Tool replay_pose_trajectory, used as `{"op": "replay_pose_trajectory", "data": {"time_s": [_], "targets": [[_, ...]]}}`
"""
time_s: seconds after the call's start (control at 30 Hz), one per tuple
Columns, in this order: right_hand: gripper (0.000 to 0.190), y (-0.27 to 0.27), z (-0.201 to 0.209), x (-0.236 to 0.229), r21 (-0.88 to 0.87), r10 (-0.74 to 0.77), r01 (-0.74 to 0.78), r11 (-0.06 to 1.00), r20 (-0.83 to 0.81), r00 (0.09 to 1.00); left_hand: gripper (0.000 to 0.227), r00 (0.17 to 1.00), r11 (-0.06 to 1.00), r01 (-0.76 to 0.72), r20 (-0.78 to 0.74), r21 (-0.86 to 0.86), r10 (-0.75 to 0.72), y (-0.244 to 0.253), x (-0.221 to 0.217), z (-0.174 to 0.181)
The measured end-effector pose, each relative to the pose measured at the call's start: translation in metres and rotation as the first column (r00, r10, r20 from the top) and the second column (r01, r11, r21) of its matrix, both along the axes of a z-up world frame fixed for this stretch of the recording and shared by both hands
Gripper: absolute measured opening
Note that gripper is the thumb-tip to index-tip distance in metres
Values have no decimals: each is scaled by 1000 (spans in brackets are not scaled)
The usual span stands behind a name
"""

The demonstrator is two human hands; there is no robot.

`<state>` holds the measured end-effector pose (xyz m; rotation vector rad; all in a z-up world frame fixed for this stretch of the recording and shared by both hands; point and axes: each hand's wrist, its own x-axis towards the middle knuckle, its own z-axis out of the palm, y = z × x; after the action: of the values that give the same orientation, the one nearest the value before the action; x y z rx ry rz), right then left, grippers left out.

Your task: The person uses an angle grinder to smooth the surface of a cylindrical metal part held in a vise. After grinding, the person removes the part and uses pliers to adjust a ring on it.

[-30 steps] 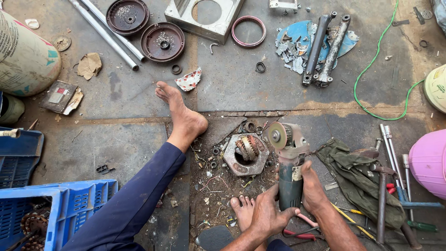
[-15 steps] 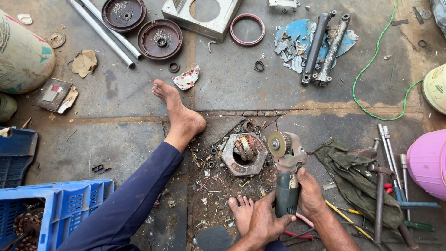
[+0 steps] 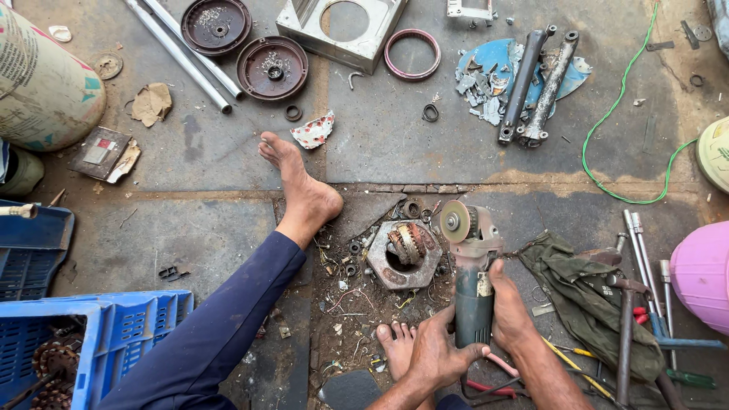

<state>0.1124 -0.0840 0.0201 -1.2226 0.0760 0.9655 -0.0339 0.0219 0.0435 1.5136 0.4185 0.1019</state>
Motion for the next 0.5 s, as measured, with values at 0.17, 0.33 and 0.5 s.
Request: {"op": "replay_pose_trajectory", "data": {"time_s": [0.17, 0.33, 0.5], "targets": [[68, 1, 2, -13, -237, 12, 22, 971, 140, 990, 60, 999, 998, 39, -40, 43, -37, -4, -1, -8], [65, -1, -2, -15, -294, -23, 58, 954, 121, 992, 72, 947, 948, 262, -237, 183, -216, 0, -3, -20], [57, -8, -2, -11, -325, 19, 26, 945, 135, 991, 91, 898, 896, 398, -282, 198, -337, 18, -9, -39]]}}
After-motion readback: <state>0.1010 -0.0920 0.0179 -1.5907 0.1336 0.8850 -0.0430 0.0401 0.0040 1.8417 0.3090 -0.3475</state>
